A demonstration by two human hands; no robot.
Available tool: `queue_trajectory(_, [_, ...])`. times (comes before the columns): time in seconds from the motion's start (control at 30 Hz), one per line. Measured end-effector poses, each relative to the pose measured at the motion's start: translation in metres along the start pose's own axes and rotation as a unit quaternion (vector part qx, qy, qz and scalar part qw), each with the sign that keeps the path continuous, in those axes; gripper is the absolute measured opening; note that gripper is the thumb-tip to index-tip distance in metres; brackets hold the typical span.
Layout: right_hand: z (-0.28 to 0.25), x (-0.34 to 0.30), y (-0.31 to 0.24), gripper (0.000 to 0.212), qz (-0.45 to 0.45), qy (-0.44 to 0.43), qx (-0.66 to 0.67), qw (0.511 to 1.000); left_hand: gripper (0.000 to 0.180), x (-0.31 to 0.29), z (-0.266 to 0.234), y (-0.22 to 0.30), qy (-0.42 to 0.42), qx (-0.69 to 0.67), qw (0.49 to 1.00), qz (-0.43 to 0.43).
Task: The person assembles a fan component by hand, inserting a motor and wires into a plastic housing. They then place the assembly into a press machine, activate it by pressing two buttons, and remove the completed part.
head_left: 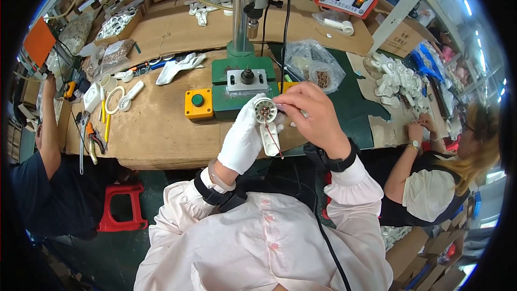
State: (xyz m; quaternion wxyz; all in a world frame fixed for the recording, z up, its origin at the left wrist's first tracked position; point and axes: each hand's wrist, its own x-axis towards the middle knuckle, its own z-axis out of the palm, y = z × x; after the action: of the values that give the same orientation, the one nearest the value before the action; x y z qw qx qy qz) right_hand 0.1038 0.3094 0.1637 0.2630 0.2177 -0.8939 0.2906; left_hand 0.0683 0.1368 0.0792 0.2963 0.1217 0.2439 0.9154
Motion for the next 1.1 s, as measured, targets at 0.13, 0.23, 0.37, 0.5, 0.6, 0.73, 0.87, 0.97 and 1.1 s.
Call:
queue_trajectory(0.13, [0.011, -0.026, -0.024, 0.024, 0.077, 0.008, 0.016, 0.997, 0.046, 0.0, -0.006, 0.01, -0.006, -0.005, 1.0, 0.013])
queue_trajectory(0.23, [0.03, -0.053, -0.035, 0.025, 0.158, -0.006, 0.032, 0.987, 0.045, 0.003, -0.006, 0.015, 0.004, 0.003, 1.0, 0.031])
queue_trajectory(0.37, [0.055, -0.075, -0.036, 0.022, 0.184, 0.013, 0.062, 0.981, 0.045, 0.005, -0.009, 0.016, 0.013, 0.014, 0.998, 0.057])
queue_trajectory(0.5, [0.062, -0.076, -0.041, 0.019, 0.136, 0.048, 0.054, 0.988, 0.044, 0.006, -0.012, 0.016, 0.019, 0.031, 0.997, 0.071])
queue_trajectory(0.6, [0.061, -0.076, -0.043, 0.019, 0.098, 0.061, 0.039, 0.993, 0.044, 0.007, -0.01, 0.016, 0.026, 0.048, 0.996, 0.073])
queue_trajectory(0.73, [0.058, -0.077, -0.043, 0.021, 0.108, 0.039, 0.033, 0.993, 0.044, 0.009, -0.008, 0.015, 0.035, 0.078, 0.994, 0.074])
queue_trajectory(0.87, [0.056, -0.075, -0.04, 0.021, 0.122, 0.046, 0.041, 0.991, 0.043, 0.01, -0.012, 0.014, 0.024, 0.076, 0.995, 0.068])
queue_trajectory(0.97, [0.038, -0.06, -0.031, 0.03, 0.1, 0.039, -0.057, 0.993, 0.041, 0.011, -0.015, 0.014, 0.011, 0.042, 0.997, 0.058])
queue_trajectory(1.1, [0.034, -0.015, -0.012, 0.038, 0.005, 0.098, -0.034, 0.995, 0.039, 0.007, -0.019, 0.012, -0.012, 0.003, 0.999, 0.037])
